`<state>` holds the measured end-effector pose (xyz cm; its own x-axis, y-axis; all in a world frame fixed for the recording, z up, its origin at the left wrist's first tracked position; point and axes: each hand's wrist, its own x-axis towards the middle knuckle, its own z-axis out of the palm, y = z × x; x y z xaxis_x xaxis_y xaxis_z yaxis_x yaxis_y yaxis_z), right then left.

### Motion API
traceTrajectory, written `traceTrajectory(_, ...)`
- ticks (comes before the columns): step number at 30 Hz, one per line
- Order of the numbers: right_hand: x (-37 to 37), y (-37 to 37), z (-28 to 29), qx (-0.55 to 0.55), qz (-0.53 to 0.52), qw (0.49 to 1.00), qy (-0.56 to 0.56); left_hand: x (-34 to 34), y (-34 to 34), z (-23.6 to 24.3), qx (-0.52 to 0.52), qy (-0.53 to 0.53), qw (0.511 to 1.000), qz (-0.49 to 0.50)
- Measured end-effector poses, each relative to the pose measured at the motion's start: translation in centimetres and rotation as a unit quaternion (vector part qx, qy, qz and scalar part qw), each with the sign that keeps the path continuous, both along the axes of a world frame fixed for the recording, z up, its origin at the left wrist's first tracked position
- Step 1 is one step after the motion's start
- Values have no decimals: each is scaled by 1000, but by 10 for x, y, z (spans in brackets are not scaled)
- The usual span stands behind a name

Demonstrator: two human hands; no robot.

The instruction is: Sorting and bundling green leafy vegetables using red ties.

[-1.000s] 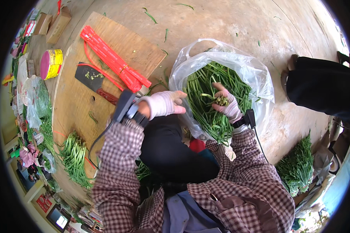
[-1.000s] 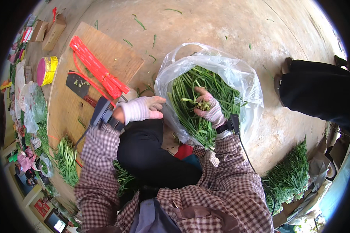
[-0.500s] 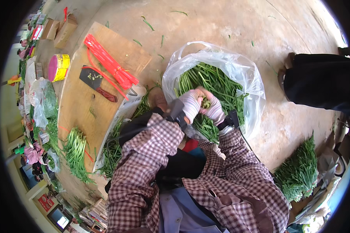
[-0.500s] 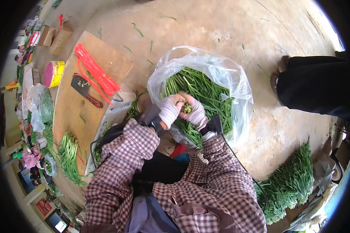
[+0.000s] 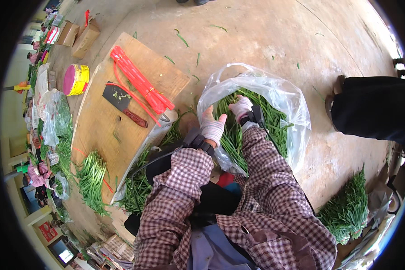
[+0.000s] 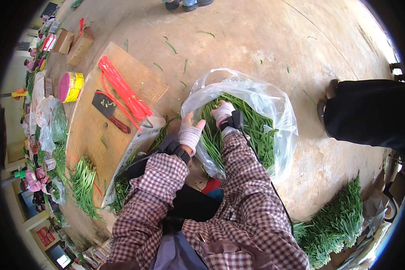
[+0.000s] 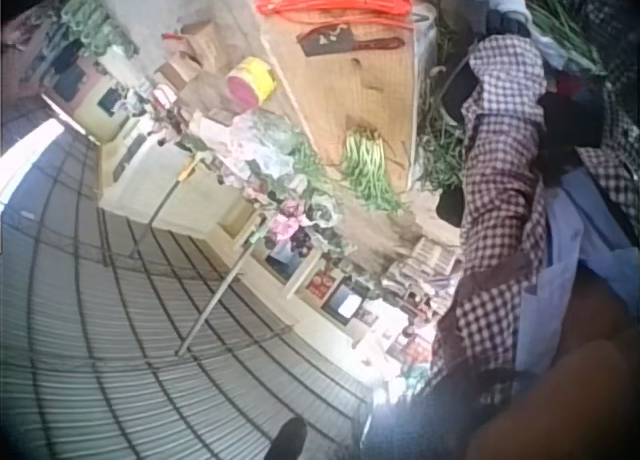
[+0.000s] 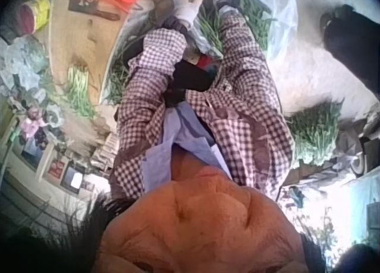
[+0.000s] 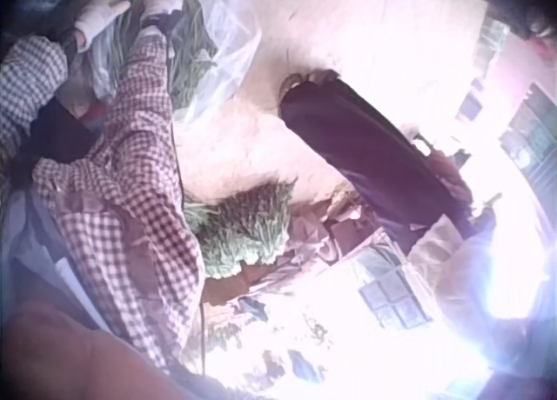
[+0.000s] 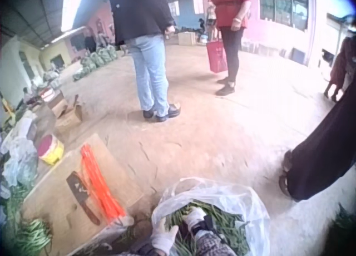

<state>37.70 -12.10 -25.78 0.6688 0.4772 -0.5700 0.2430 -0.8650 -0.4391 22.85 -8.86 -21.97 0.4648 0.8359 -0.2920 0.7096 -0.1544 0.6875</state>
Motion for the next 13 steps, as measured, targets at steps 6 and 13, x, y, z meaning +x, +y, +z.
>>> traceTrajectory(6, 6, 27, -29, -86, 23, 994, 61, 1, -1, -1, -38, -66, 996, 41)
traceTrajectory(13, -8, -36, 41, -24, 160, 986, -29, -18, 18, 0, -176, -171, 966, 81)
